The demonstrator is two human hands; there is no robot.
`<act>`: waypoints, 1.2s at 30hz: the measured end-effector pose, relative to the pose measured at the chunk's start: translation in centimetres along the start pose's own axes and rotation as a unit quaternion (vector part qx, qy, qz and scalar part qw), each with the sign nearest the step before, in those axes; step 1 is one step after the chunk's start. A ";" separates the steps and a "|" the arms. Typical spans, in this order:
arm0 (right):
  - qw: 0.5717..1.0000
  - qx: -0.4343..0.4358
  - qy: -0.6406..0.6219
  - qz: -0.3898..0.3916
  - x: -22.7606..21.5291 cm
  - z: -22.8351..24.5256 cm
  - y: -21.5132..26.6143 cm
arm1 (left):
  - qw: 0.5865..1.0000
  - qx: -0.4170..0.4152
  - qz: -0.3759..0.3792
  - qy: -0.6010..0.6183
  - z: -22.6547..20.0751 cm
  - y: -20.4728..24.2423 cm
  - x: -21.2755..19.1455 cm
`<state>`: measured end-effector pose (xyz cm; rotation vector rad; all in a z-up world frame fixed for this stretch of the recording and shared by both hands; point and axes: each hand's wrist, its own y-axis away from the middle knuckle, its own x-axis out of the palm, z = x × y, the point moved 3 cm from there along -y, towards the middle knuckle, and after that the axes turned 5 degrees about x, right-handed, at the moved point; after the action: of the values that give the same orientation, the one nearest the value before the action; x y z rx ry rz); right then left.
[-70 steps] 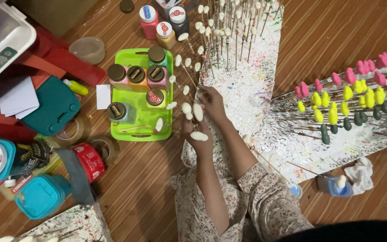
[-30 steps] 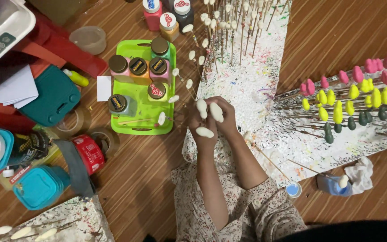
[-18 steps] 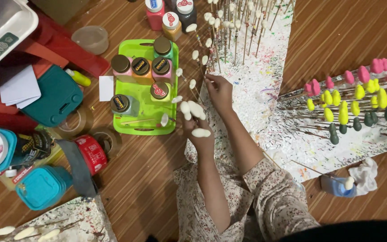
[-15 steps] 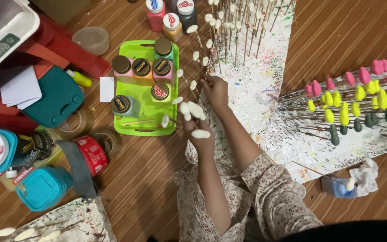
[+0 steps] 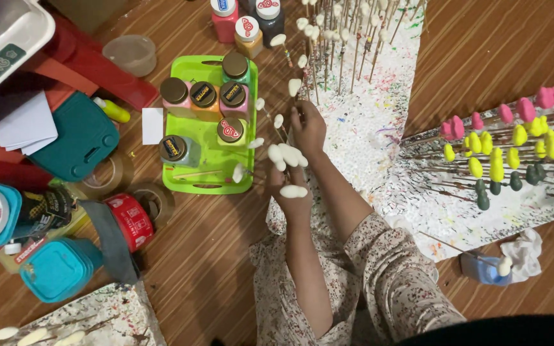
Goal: Painting and assembling small fishing lures or decorative objects on sticks by dipping them in paint and adding components.
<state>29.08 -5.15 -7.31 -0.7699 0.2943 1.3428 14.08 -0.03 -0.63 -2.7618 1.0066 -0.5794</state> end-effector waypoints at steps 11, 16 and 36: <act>0.973 -0.069 -0.214 -0.058 -6.6 3.9 4.2 | 0.950 -0.075 0.032 0.300 -4.5 -2.2 1.0; 0.973 -0.063 -0.222 -0.003 -9.0 4.0 8.0 | 0.935 0.010 0.103 0.340 0.6 -0.4 0.9; 0.958 -0.170 -0.212 -0.086 -9.7 2.7 8.9 | 0.883 -0.044 0.193 0.426 8.1 2.6 1.2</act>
<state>17.78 -10.52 -2.43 -0.7471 -0.3466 1.3690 16.67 -2.71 -8.33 -2.2150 1.7002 -1.7687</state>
